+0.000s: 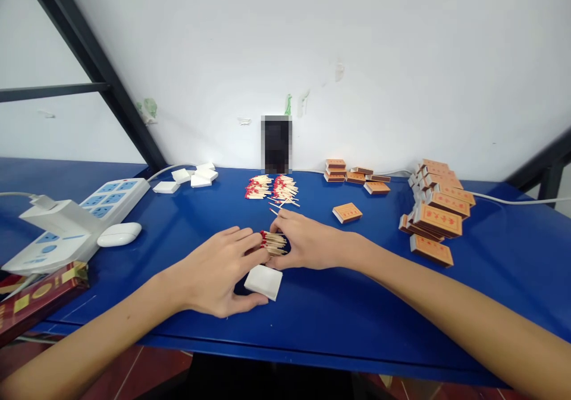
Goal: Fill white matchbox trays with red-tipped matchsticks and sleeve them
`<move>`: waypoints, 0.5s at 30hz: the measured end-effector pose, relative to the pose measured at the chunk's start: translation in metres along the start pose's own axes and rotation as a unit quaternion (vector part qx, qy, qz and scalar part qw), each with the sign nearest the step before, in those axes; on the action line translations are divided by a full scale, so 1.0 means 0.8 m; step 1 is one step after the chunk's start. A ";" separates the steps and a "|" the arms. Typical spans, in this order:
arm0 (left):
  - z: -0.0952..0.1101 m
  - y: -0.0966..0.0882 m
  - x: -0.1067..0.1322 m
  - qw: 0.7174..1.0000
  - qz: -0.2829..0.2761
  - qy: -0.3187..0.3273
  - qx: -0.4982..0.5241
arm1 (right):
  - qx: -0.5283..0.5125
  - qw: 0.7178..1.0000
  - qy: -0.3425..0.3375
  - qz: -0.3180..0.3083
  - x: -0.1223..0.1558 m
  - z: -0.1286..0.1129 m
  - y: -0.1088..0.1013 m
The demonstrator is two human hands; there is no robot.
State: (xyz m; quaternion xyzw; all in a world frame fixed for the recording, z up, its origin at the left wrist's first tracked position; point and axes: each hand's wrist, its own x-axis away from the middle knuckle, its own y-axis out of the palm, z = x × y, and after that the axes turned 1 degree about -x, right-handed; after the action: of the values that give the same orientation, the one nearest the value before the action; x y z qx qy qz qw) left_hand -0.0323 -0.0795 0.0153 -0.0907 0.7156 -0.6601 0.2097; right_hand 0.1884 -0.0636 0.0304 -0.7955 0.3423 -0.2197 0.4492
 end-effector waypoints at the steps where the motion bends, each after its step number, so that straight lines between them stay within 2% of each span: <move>1: 0.003 0.002 0.005 1.000 0.002 -0.001 0.006 | 0.000 1.000 0.005 -0.003 0.001 -0.002 0.000; 8: 0.022 0.006 0.038 0.998 0.002 -0.037 0.056 | 0.062 0.997 0.037 0.011 -0.003 -0.012 0.009; 11: 0.021 0.012 0.037 0.996 0.004 -0.071 0.056 | 0.094 0.995 0.039 0.012 -0.012 -0.013 0.010; 15: 0.008 0.013 0.020 0.993 0.009 -0.104 0.058 | 0.105 0.993 0.051 -0.005 -0.022 -0.012 0.006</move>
State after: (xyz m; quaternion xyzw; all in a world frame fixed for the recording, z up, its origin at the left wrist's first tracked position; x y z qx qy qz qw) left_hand -0.0424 -0.0904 0.0022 -0.1402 0.6508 -0.6858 0.2941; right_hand 0.1688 -0.0576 0.0305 -0.7330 0.3361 -0.2968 0.5115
